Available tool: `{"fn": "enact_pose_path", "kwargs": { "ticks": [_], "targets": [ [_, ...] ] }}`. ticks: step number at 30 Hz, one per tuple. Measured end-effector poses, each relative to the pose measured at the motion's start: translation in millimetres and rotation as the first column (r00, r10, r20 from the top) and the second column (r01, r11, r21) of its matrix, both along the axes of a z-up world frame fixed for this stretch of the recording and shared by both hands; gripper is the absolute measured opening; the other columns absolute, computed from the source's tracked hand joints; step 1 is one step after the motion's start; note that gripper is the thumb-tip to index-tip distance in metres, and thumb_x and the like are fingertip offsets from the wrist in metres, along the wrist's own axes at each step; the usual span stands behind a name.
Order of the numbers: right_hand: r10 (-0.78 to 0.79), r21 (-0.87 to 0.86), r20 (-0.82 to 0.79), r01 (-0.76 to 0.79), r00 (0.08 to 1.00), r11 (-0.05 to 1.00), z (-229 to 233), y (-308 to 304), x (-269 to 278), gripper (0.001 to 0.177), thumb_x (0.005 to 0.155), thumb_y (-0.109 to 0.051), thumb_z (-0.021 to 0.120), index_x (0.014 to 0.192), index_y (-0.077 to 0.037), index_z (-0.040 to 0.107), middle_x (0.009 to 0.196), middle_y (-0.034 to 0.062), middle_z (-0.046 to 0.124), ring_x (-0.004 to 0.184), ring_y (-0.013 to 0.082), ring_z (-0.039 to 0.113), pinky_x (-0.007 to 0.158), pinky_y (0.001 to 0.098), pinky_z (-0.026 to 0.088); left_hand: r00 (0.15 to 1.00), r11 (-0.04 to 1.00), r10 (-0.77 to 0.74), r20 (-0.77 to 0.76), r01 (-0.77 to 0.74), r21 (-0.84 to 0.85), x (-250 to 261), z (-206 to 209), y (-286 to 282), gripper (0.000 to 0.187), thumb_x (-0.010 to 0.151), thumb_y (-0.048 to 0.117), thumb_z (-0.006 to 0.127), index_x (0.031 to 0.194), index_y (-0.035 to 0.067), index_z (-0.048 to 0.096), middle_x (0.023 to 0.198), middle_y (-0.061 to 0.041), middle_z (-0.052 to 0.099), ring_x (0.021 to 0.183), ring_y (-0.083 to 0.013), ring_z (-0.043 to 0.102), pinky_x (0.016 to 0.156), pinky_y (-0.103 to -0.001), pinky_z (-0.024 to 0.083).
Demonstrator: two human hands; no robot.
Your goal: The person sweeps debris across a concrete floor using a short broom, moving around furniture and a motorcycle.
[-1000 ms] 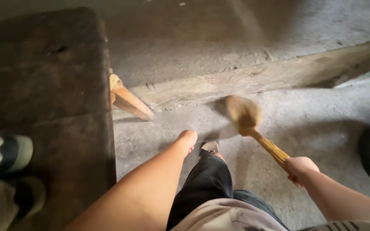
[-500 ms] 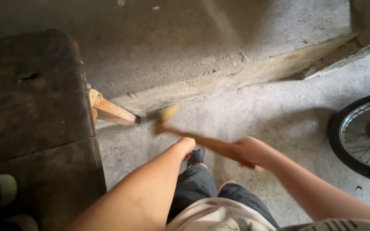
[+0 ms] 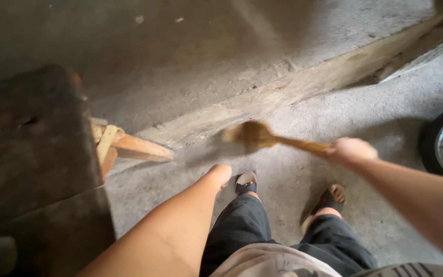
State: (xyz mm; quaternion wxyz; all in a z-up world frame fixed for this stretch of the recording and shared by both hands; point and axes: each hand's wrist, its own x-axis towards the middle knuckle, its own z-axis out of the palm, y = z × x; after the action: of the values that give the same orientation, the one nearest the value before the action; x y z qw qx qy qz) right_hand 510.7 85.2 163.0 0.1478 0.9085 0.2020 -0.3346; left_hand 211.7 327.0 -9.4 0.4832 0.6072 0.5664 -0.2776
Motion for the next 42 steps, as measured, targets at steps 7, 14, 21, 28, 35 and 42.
{"fn": "enact_pose_path", "kwargs": {
  "ticks": [7,14,21,28,35,42],
  "targets": [
    [-0.587,-0.008,-0.107,0.590,0.802,0.807,-92,-197,130,0.051,0.101,-0.052,0.052,0.100,-0.006,0.073,0.089,0.0177,0.075,0.069,0.0302,0.072,0.061,0.0402,0.058,1.000,1.000,-0.012,-0.022,0.013,0.005,110,11,-51,0.035,0.091,0.028,0.048,0.086,-0.002,0.066,0.069,-0.019,0.062,0.056,-0.0291,0.056,0.053,-0.045,0.046],
    [-0.832,0.216,-0.554,0.962,-0.021,-0.169,-60,-265,141,0.023,0.105,-0.036,0.055,0.119,-0.018,0.055,0.089,0.0101,0.056,0.056,0.0235,0.055,0.049,0.0327,0.044,0.992,0.999,-0.024,0.124,0.030,-0.042,243,30,-148,0.036,0.092,0.030,0.046,0.088,-0.001,0.064,0.069,-0.017,0.061,0.054,-0.0265,0.053,0.052,-0.044,0.045],
    [-0.562,0.353,-0.597,0.816,0.573,0.457,11,-171,184,0.028,0.096,-0.032,0.060,0.109,-0.008,0.067,0.066,0.0127,0.056,0.046,0.0235,0.055,0.040,0.0383,0.044,0.988,0.996,-0.025,0.152,0.037,-0.077,348,48,-225,0.036,0.092,0.029,0.046,0.092,-0.002,0.066,0.070,-0.016,0.060,0.054,-0.0258,0.052,0.052,-0.043,0.044],
    [-0.165,0.199,-0.279,0.225,0.946,0.954,-40,-246,288,0.033,0.096,-0.032,0.057,0.093,-0.003,0.074,0.065,0.0142,0.067,0.043,0.0259,0.068,0.041,0.0391,0.055,0.991,0.997,0.024,0.130,-0.015,-0.075,377,49,-277,0.036,0.093,0.028,0.046,0.097,-0.001,0.067,0.070,-0.015,0.060,0.055,-0.0245,0.051,0.052,-0.041,0.044],
    [-0.892,0.053,-0.354,0.959,0.280,0.280,-77,-436,208,0.052,0.102,-0.050,0.056,0.091,0.001,0.063,0.065,0.0147,0.060,0.047,0.0251,0.055,0.043,0.0395,0.045,0.993,0.996,-0.015,0.116,0.024,-0.080,373,57,-308,0.035,0.093,0.027,0.045,0.101,0.002,0.068,0.071,-0.014,0.059,0.054,-0.0219,0.050,0.051,-0.038,0.044],
    [-0.965,-0.021,-0.261,0.999,0.038,0.045,-68,-577,162,0.042,0.105,-0.040,0.053,0.096,-0.001,0.064,0.064,0.0110,0.057,0.047,0.0193,0.049,0.040,0.0328,0.038,0.982,0.987,-0.134,0.135,0.144,-0.066,347,81,-326,0.034,0.094,0.027,0.045,0.089,-0.001,0.063,0.068,-0.015,0.059,0.054,-0.0253,0.051,0.051,-0.041,0.043]
  ]
}}
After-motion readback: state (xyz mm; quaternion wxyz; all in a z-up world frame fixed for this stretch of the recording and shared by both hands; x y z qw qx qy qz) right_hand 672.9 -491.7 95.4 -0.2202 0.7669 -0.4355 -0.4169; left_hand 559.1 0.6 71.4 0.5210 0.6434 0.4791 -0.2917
